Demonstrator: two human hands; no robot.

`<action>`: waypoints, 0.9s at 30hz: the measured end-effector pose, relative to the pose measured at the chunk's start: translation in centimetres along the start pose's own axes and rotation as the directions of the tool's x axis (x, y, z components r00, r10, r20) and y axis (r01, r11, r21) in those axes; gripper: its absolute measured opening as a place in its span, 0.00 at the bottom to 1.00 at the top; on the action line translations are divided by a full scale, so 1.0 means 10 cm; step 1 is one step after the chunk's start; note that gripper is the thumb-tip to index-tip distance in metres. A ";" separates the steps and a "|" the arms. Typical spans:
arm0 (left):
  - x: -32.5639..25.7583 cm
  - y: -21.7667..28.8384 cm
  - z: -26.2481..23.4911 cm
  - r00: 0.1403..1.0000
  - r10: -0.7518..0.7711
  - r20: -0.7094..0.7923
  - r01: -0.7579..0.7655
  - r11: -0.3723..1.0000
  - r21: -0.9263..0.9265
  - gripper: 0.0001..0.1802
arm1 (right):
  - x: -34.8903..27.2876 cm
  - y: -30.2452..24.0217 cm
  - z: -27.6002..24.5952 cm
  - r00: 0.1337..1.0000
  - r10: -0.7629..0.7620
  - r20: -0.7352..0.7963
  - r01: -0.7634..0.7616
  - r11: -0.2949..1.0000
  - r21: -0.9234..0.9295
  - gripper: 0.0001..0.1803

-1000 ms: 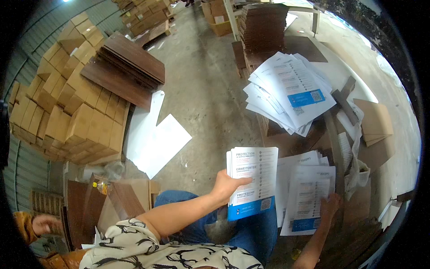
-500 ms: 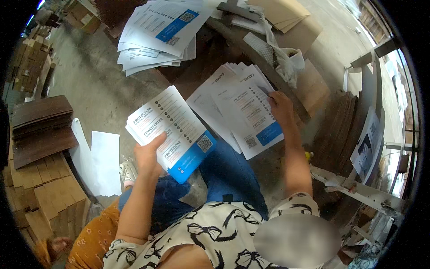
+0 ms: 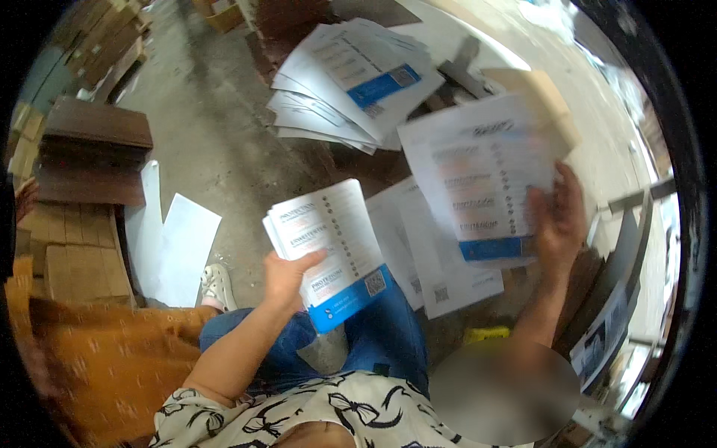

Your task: The person sorts through several white and blue printed flyers by hand, picking them up from a large stack on a wooden work surface and organizing them into a smaller pile in their left hand.

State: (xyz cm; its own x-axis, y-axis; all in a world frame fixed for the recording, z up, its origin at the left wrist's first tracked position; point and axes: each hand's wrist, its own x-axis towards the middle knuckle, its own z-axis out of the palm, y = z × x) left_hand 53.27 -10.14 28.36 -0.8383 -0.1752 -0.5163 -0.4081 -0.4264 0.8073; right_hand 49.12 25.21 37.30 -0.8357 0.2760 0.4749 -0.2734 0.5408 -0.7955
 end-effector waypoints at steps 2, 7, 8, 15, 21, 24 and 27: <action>0.02 -0.03 -0.03 0.999 -0.013 0.041 0.014 1.000 -0.014 0.17 | 0.50 -0.09 0.23 0.998 -0.058 0.018 0.056 0.994 0.090 0.22; 0.02 -0.07 0.01 0.995 0.030 0.099 -0.021 0.996 -0.089 0.16 | 1.79 0.10 1.28 0.959 0.000 0.284 -0.096 0.940 0.326 0.20; 0.03 -0.11 0.07 0.994 0.025 0.107 -0.013 0.994 -0.111 0.16 | 2.02 0.33 1.49 0.952 -0.009 0.307 -0.109 0.924 0.366 0.21; -0.04 -0.07 0.01 0.997 0.023 0.070 -0.012 0.988 -0.154 0.15 | 2.59 1.01 2.76 0.924 0.156 0.349 -0.208 0.971 0.118 0.23; -0.04 -0.04 0.02 0.994 -0.047 0.097 0.057 0.993 -0.102 0.15 | 2.70 1.37 2.95 0.889 -0.186 0.418 0.362 0.844 -0.395 0.38; -0.05 -0.09 -0.06 0.997 -0.003 0.075 0.014 0.990 -0.143 0.16 | 2.21 0.96 3.06 0.908 -0.248 0.337 0.402 0.744 -0.535 0.32; -0.09 0.03 0.01 0.995 0.030 0.099 -0.013 0.986 -0.168 0.16 | 1.74 0.72 2.69 0.939 -0.266 0.219 0.271 0.963 0.008 0.15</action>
State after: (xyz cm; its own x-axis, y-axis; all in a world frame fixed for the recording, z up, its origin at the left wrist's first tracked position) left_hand 53.85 -9.99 29.08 -0.8820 -0.0991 -0.4607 -0.3305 -0.5667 0.7547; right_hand 19.77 12.58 29.71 -0.8162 -0.0585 0.5748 -0.4930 0.5892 -0.6402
